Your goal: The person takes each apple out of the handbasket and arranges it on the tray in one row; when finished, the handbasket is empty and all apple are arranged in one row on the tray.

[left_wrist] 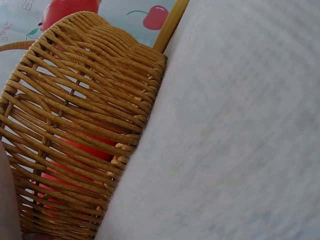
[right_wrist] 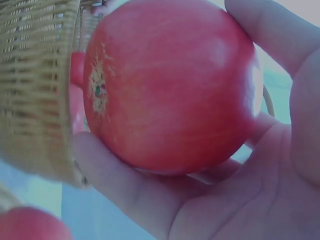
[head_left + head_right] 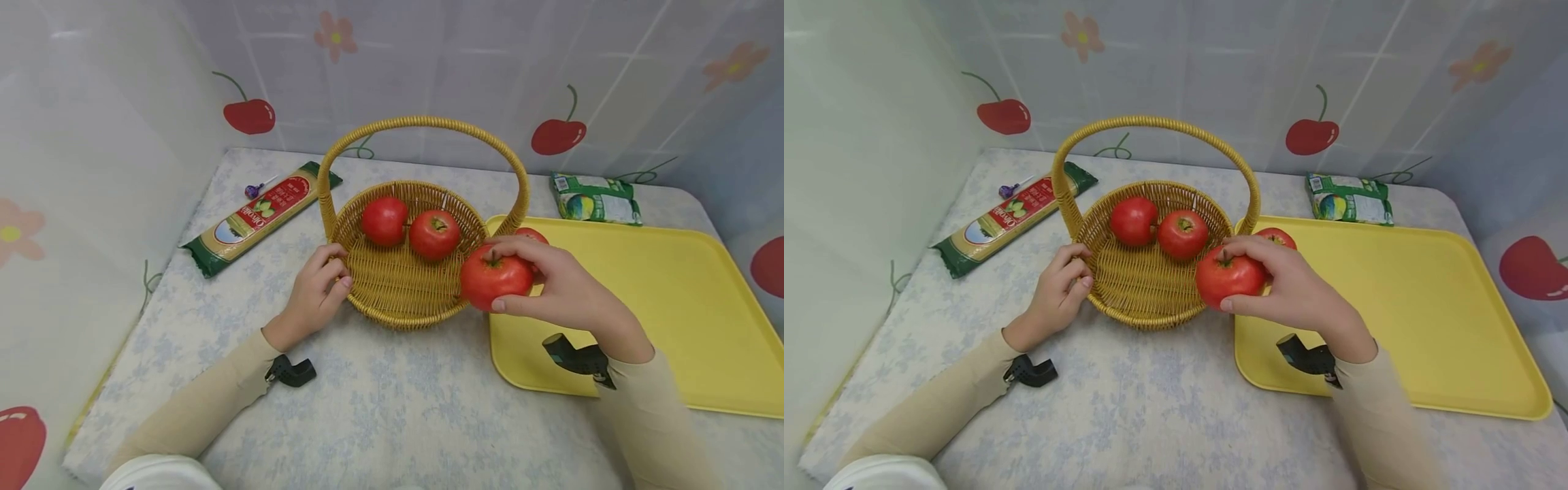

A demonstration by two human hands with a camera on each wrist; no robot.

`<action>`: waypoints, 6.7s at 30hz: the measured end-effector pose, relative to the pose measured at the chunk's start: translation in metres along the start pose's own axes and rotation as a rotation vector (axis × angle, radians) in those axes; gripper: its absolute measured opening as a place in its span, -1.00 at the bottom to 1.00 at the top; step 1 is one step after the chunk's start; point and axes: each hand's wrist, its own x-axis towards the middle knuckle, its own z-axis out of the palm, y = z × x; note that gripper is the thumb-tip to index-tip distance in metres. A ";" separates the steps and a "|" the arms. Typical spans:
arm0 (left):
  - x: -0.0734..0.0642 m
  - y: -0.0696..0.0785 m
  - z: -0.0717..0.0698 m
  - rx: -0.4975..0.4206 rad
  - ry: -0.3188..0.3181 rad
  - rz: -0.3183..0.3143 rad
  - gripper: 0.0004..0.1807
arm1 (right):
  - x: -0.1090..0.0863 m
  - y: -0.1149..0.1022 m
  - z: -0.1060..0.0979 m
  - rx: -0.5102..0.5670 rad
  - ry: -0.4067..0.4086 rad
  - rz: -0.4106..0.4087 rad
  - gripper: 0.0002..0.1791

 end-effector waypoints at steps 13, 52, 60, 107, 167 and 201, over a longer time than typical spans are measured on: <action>0.002 -0.002 -0.002 -0.004 -0.002 0.004 -0.45 | -0.028 0.015 -0.031 0.008 0.026 0.032 -0.37; -0.001 -0.002 0.000 0.001 -0.010 0.000 -0.45 | -0.051 0.109 -0.083 -0.063 0.249 0.429 -0.53; -0.001 -0.003 0.001 0.002 -0.004 0.005 -0.40 | -0.047 0.124 -0.080 -0.072 0.212 0.511 -0.46; 0.000 -0.002 0.000 -0.002 -0.009 -0.004 -0.40 | -0.049 0.157 -0.070 0.046 0.184 0.516 -0.55; -0.001 -0.001 0.000 -0.004 -0.005 -0.005 -0.39 | -0.048 0.154 -0.070 0.092 0.156 0.443 -0.49; 0.000 -0.004 0.001 -0.002 0.006 0.013 -0.48 | -0.051 0.100 -0.079 0.057 0.435 0.285 -0.41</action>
